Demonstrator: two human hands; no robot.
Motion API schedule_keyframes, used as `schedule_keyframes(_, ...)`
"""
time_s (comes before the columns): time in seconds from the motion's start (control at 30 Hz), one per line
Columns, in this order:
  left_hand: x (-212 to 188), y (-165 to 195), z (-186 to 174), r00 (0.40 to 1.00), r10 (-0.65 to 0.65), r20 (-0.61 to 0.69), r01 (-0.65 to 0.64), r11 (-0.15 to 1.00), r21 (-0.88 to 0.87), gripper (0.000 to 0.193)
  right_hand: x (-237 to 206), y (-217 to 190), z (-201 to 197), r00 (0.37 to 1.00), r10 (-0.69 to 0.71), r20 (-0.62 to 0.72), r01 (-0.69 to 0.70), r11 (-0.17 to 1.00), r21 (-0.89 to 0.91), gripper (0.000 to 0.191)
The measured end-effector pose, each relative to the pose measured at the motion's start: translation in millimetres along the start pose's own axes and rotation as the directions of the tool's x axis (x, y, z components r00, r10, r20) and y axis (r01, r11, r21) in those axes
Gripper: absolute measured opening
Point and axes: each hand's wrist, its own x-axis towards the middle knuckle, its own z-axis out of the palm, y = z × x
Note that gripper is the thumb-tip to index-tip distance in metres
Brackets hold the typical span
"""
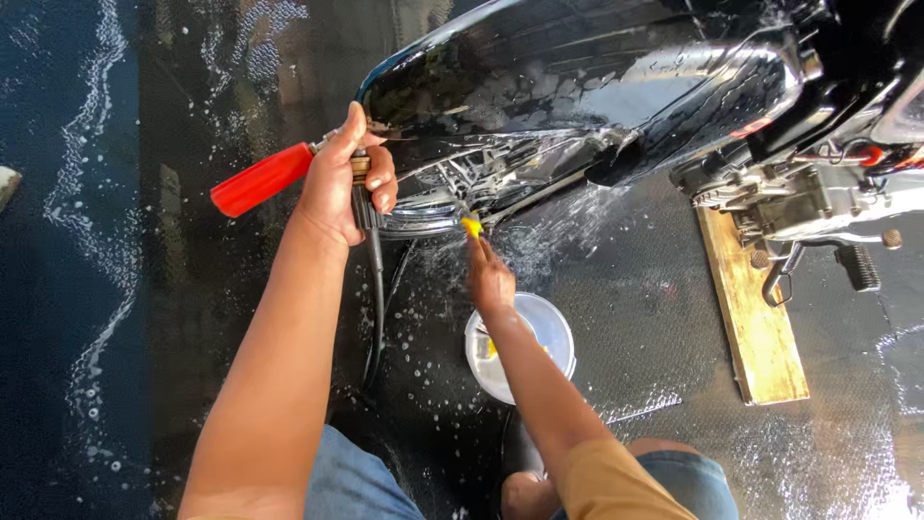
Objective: The person scrubs the front wheel, brake disc, and fender of a motorcycle with a yellow brush and rinses with a pressure washer. The person then scrubs the rear wheel, fender, and engine area, rinsing each section with water.
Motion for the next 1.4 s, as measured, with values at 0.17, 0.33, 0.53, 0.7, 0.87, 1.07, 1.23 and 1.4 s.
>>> schedule_keyframes(0.17,-2,2,1,1.000,0.014,0.000,-0.014,1.000,0.020,0.044,27,18,23,0.987,-0.076,0.138,0.092,0.990,-0.110,0.038)
schedule_keyframes(0.33,-1,1,-2,1.000,0.013,0.013,-0.013,1.000,0.006,0.041,21,-18,51,0.983,0.156,0.097,-0.169,0.975,0.143,0.038)
schedule_keyframes(0.53,-2,1,-7,0.999,0.001,0.037,0.000,1.000,-0.018,0.043,21,-83,81,0.852,0.335,0.402,-0.478,0.184,0.859,0.038)
schedule_keyframes(0.7,-2,3,-3,1.000,0.007,0.011,-0.007,1.000,0.021,0.045,30,-49,75,0.946,0.319,0.053,-0.321,0.911,0.259,0.033)
schedule_keyframes(0.87,-2,1,-3,0.999,0.027,-0.017,-0.027,1.000,0.004,0.046,39,-37,60,0.993,0.035,0.115,-0.088,0.865,0.494,0.033)
schedule_keyframes(1.07,-1,-1,-6,0.999,0.039,0.026,-0.039,0.999,-0.021,0.045,47,-63,61,0.889,0.246,0.386,-0.455,0.570,0.684,0.033)
schedule_keyframes(1.23,0,0,-4,0.999,0.038,-0.032,-0.038,0.999,-0.001,0.044,25,-87,56,0.752,0.255,0.608,-0.580,-0.180,0.794,0.037)
schedule_keyframes(1.4,2,1,-2,0.999,0.024,0.041,-0.023,0.999,-0.026,0.045,6,-143,-1,0.747,0.250,0.616,-0.502,-0.396,0.769,0.035)
